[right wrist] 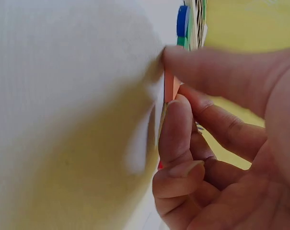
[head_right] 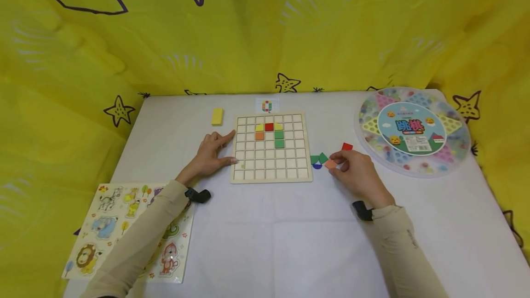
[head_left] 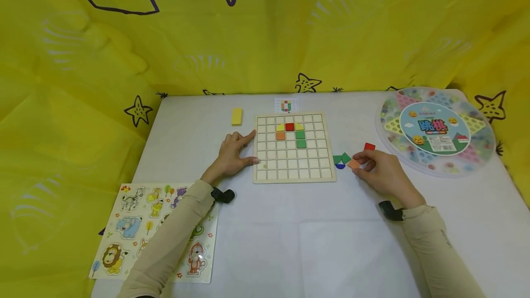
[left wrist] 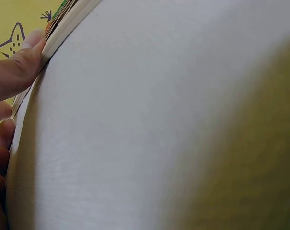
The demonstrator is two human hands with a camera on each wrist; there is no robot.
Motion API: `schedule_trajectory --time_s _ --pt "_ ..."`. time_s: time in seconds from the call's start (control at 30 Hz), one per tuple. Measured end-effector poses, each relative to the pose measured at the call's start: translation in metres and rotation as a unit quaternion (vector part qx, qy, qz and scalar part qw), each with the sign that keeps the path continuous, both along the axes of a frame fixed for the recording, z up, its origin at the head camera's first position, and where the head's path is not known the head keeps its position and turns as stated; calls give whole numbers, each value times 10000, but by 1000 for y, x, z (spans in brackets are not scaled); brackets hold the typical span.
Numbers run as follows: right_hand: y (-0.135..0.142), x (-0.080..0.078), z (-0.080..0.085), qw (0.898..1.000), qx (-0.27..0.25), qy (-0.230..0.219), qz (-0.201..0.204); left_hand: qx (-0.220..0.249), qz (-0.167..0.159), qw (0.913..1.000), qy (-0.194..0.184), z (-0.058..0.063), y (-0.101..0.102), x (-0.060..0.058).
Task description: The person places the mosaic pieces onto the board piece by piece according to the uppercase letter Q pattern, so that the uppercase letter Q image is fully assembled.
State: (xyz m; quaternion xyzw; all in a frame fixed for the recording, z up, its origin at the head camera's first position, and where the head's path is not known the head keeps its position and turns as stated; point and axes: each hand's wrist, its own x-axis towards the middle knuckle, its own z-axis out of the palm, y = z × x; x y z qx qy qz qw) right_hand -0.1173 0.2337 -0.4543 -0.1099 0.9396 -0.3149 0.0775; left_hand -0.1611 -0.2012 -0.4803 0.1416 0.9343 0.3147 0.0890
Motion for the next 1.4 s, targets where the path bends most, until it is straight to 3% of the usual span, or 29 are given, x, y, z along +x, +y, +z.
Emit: schedule_trajectory --time_s 0.47,0.87,1.17,1.4 --pt "8 1 -1 9995 212 235 56 57 20 10000 59 0 0 1" --pt "14 -6 -4 9977 -300 586 144 32 39 10000 65 -1 1 0" --pt "1 -17 1 9974 -692 194 7 -9 54 10000 60 -1 0 0" --pt "-16 -27 -5 9925 -1195 251 -35 21 66 9999 102 0 1 1"
